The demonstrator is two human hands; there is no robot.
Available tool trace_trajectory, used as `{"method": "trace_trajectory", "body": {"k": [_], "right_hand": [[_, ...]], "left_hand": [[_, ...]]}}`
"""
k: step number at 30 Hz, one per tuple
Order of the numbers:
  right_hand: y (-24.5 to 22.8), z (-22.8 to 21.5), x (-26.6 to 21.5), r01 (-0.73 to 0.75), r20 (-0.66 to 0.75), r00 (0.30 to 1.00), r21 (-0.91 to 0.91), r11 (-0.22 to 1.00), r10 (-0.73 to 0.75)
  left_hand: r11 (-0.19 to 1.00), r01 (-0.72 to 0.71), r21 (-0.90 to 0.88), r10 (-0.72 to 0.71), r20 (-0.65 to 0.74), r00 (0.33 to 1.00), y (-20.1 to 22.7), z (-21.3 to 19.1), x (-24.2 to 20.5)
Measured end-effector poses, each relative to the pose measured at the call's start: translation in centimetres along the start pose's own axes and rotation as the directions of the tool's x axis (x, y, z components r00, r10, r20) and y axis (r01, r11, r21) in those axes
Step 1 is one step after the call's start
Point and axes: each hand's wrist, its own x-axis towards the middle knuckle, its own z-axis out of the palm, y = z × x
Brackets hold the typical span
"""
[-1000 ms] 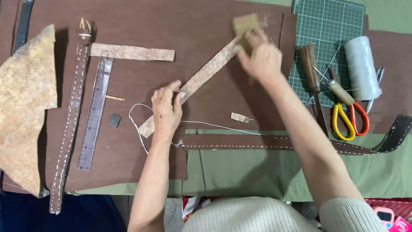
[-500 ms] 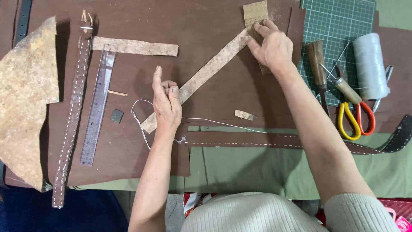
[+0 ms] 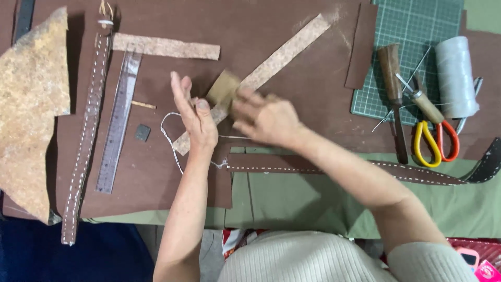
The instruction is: Sanding the edges and surfaces of leather strips to smooth them using a sanding block.
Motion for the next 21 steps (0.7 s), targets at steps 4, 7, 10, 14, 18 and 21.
{"method": "trace_trajectory", "body": {"k": [4, 7, 10, 14, 18, 21], "right_hand": [[11.0, -0.4, 0.9, -0.174, -0.126, 0.98, -0.176, 0.969, 0.153], [17.0, -2.5, 2.9, -0.472, -0.08, 0.882, -0.114, 0.874, 0.465], [16.2, -4.0, 3.8, -0.637, 0.056, 0.762, -0.113, 0.762, 0.645], [12.4, -1.5, 0.9, -0.425, -0.118, 0.903, -0.11, 0.899, 0.413], [-0.2, 0.2, -1.1, -0.051, -0.204, 0.979, -0.134, 0.99, 0.023], [-1.2, 2.8, -2.0, 0.046, -0.096, 0.993, -0.192, 0.98, -0.066]], "left_hand": [[0.998, -0.055, 0.038, 0.054, 0.019, 0.998, 1.1, 0.1, -0.1], [0.998, -0.04, 0.05, 0.039, 0.023, 0.999, 1.6, 0.0, -0.1], [0.997, -0.061, 0.054, 0.06, 0.02, 0.998, 1.6, 0.4, 0.0], [0.997, -0.038, 0.062, 0.037, 0.014, 0.999, 2.1, 0.5, -0.1], [0.993, -0.075, 0.088, 0.075, 0.008, 0.997, 1.3, 0.6, 0.2], [0.998, -0.044, 0.05, 0.043, 0.016, 0.999, 2.1, 0.4, 0.2]]}}
